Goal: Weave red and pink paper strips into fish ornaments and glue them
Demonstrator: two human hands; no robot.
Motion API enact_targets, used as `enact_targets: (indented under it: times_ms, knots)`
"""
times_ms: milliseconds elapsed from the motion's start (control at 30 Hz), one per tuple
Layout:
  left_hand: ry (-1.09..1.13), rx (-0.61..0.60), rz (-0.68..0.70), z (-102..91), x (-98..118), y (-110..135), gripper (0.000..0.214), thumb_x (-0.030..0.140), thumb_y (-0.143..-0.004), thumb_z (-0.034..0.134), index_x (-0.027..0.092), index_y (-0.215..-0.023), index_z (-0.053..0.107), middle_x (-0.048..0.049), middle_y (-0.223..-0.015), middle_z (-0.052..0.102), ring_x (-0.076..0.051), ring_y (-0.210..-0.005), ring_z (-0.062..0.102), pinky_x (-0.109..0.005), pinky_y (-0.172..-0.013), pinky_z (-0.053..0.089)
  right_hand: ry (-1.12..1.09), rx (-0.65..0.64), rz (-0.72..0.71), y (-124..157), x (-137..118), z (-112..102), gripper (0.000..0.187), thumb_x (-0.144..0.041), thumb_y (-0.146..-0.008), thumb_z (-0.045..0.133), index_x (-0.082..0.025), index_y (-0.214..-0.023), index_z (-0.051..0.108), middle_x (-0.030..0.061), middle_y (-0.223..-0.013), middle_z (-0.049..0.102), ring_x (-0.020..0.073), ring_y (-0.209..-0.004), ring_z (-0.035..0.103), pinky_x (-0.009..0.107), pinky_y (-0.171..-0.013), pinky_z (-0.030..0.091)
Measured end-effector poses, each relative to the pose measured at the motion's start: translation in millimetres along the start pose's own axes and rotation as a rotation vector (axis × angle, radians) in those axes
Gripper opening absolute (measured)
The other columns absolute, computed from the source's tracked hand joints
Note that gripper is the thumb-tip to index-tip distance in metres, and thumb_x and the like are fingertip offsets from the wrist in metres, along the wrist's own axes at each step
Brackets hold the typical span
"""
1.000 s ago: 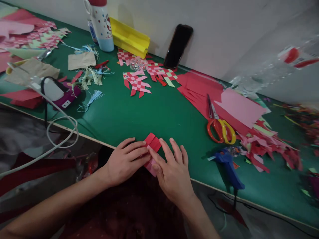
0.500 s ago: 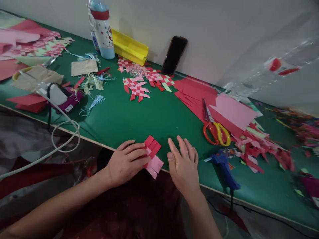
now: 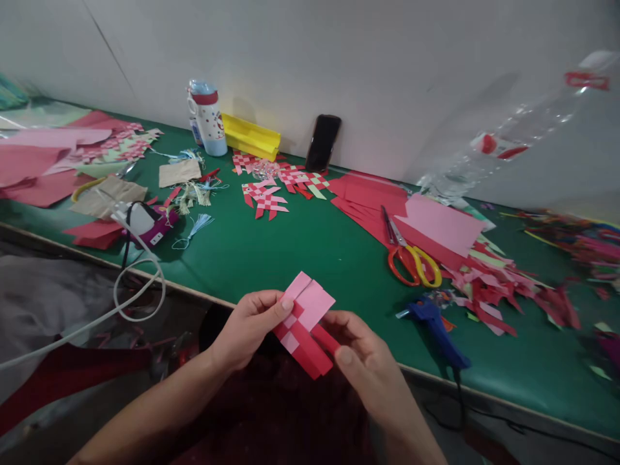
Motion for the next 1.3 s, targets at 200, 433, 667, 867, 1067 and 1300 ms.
enact_targets:
  times_ms: [200,433,667,867,1067,1300]
  knots:
    - [-0.04,-0.012,0.034,3.7,-4.1,4.5,0.032,0.044,-0.083,0.07,0.013,-0.077,0.071,0.0013,-0.065,0.058,-0.006,-0.057,0.042,-0.018,-0.057,0.035,0.215,0.104,0.027,2.8,-2.5,11.9,0.029,-0.048,-0.087,0.061,-0.019,-0.09,0.064,0.0019,-0.08,0.066,0.0149,-0.069,0.059,0.025,-0.062,0.048]
    - [0.009,-0.059,-0.044,10.4,-4.4,10.6,0.042,0.03,-0.064,0.087,0.016,-0.098,0.067,0.0005,-0.08,0.066,-0.007,-0.064,0.054,-0.019,-0.063,0.045,0.245,0.191,0.047,5.3,0.0,13.3,0.028,-0.044,-0.089,0.057,-0.019,-0.078,0.061,-0.001,-0.067,0.061,0.0128,-0.059,0.053,0.023,-0.055,0.044]
    - [-0.079,-0.054,-0.028,6.7,-8.5,6.1,0.038,0.027,-0.069,0.082,0.014,-0.098,0.062,-0.0007,-0.082,0.066,-0.008,-0.065,0.055,-0.019,-0.063,0.045,0.214,0.202,0.083,5.7,9.0,11.1,0.031,-0.047,-0.088,0.058,-0.018,-0.078,0.062,-0.0003,-0.066,0.061,0.0137,-0.059,0.055,0.023,-0.055,0.046]
    - [-0.159,-0.136,-0.08,7.3,-9.8,4.6,0.037,0.03,-0.072,0.08,0.016,-0.101,0.061,0.0005,-0.082,0.064,-0.008,-0.063,0.055,-0.019,-0.061,0.044,0.095,0.194,0.027,-0.2,14.7,13.2,0.033,-0.047,-0.09,0.058,-0.018,-0.105,0.066,0.0061,-0.09,0.072,0.0191,-0.078,0.067,0.029,-0.07,0.054]
    - [-0.189,-0.162,-0.004,6.5,3.2,0.6,0.036,0.048,-0.083,0.069,0.016,-0.099,0.065,-0.0042,-0.088,0.068,-0.014,-0.078,0.061,-0.025,-0.074,0.049,0.359,0.346,-0.237,-0.9,-4.2,-9.7,0.019,-0.034,-0.094,0.054,-0.02,-0.097,0.067,0.0035,-0.084,0.071,0.0162,-0.072,0.067,0.025,-0.065,0.053]
    - [0.079,-0.255,-0.224,13.7,0.7,-11.0,0.059,0.064,-0.088,0.052,0.019,-0.126,0.051,-0.005,-0.076,0.068,-0.017,-0.067,0.064,-0.03,-0.067,0.052,0.809,0.172,-0.824,-0.5,-50.0,-33.1,0.019,-0.013,-0.093,0.047,-0.024,-0.102,0.061,0.0051,-0.093,0.072,0.0166,-0.087,0.068,0.031,-0.077,0.056]
Point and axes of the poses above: each hand's wrist, its own y-axis away from the middle knuckle, its own z-axis out of the palm, x = y × z, the point moved 3 cm from there along -y, towards the middle knuckle
